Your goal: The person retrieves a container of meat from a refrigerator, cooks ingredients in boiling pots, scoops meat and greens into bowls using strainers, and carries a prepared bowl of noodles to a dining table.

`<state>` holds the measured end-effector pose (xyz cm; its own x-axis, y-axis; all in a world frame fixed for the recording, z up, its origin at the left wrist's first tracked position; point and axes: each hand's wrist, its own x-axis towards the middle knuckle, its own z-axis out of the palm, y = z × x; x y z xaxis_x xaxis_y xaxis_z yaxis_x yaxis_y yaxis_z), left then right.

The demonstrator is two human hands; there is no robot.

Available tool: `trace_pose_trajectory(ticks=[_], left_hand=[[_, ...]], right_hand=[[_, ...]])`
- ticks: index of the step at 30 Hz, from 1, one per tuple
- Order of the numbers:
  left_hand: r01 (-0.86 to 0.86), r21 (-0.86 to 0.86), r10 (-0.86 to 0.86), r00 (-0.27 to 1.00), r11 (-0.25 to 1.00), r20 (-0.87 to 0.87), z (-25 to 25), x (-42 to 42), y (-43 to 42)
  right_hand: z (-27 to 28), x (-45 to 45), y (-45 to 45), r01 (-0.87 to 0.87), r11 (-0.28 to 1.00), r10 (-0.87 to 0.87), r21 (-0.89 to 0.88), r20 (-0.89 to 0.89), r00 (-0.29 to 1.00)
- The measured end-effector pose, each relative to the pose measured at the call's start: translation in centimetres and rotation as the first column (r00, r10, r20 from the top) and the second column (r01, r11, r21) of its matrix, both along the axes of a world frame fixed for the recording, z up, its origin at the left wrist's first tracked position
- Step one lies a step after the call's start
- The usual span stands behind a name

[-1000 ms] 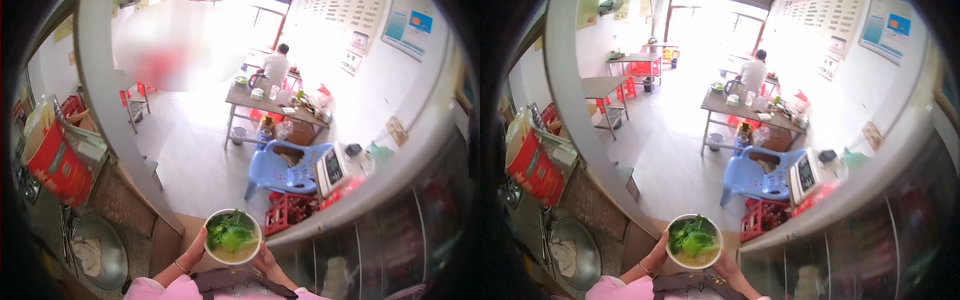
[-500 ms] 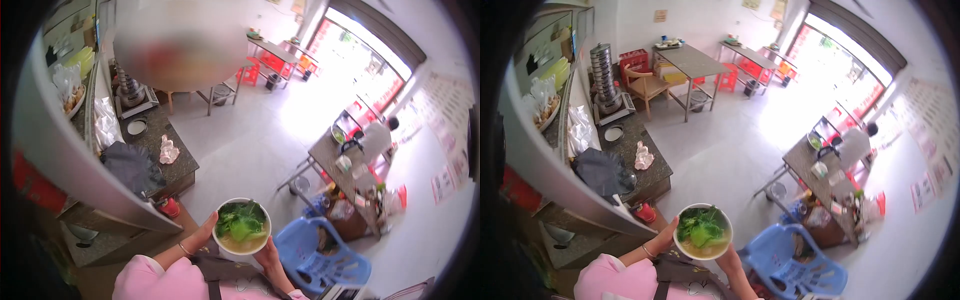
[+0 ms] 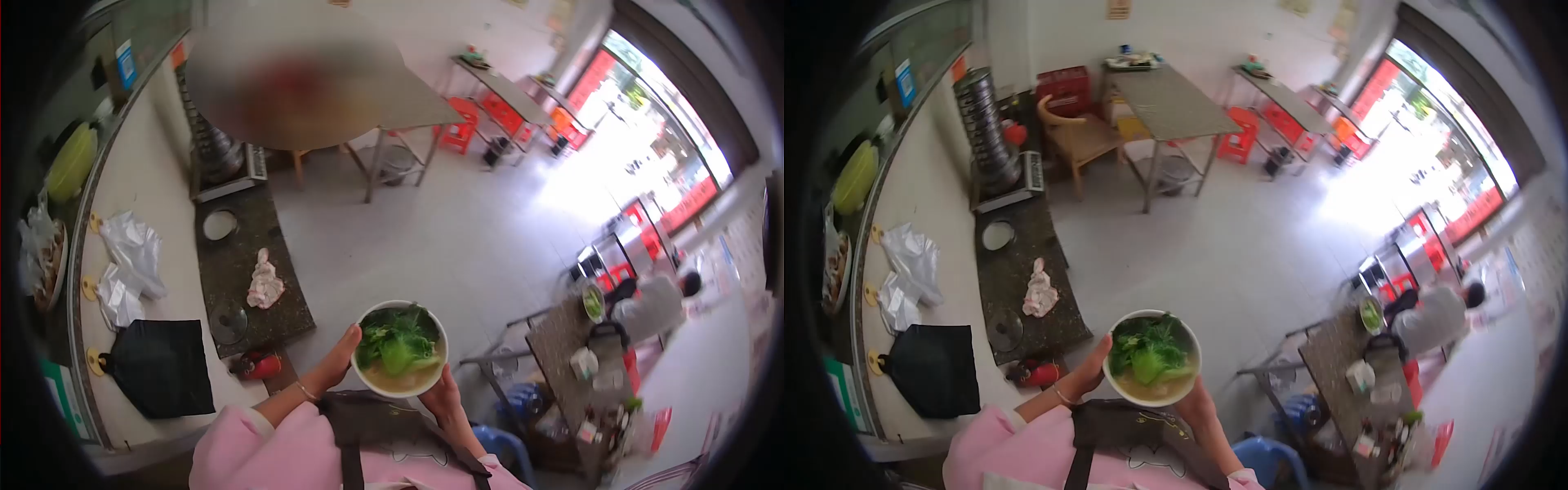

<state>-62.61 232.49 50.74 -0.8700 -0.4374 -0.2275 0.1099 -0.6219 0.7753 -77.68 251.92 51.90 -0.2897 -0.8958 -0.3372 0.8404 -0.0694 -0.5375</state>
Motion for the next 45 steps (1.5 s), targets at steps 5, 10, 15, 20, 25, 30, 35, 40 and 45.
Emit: trace_pose_trajectory(ticks=[5, 10, 15, 20, 25, 30, 35, 40, 45], left_hand=[[-0.174, 0.011, 0.173, 0.984, 0.985, 0.034, 0.1, -9.8, -7.5], [-0.291, 0.143, 0.302, 0.952, 0.946, -0.056, -0.1, -18.3, -15.8], [-0.340, 0.297, 0.362, 0.932, 0.892, -0.020, -2.8, -25.1, -26.4], [-0.486, 0.135, 0.491, 0.871, 0.863, -0.006, -2.8, -31.0, -40.0], [-0.429, 0.175, 0.439, 0.898, 0.886, -0.024, -4.0, -35.3, -56.2], [-0.403, 0.128, 0.400, 0.915, 0.906, 0.043, -2.5, -40.8, -70.6], [-0.395, 0.113, 0.389, 0.919, 0.912, 0.069, -4.1, -47.0, -84.0], [-0.375, 0.137, 0.374, 0.927, 0.917, 0.035, -5.3, -52.5, -96.1], [-0.452, 0.141, 0.447, 0.892, 0.881, 0.069, -4.3, -57.9, -107.4]], right_hand=[[-2.7, -12.8, -9.7, -0.157, 0.988, 0.156, 0.004, 0.010, 0.988], [-1.7, -23.1, -21.4, -0.310, 0.950, 0.310, -0.042, -0.005, 0.951], [-3.3, -32.4, -34.3, -0.428, 0.904, 0.428, -0.008, -0.005, 0.904], [-4.0, -37.4, -49.3, -0.441, 0.898, 0.441, 0.004, -0.004, 0.898], [-4.7, -41.7, -64.5, -0.402, 0.914, 0.400, 0.059, 0.040, 0.916], [-4.7, -46.6, -77.7, -0.366, 0.929, 0.364, 0.055, 0.031, 0.931], [-5.8, -52.4, -91.1, -0.376, 0.926, 0.375, 0.016, 0.051, 0.926], [-7.3, -58.8, -104.0, -0.407, 0.911, 0.411, -0.068, 0.068, 0.909], [-6.6, -63.6, -116.1, -0.439, 0.898, 0.439, 0.000, 0.048, 0.897]])
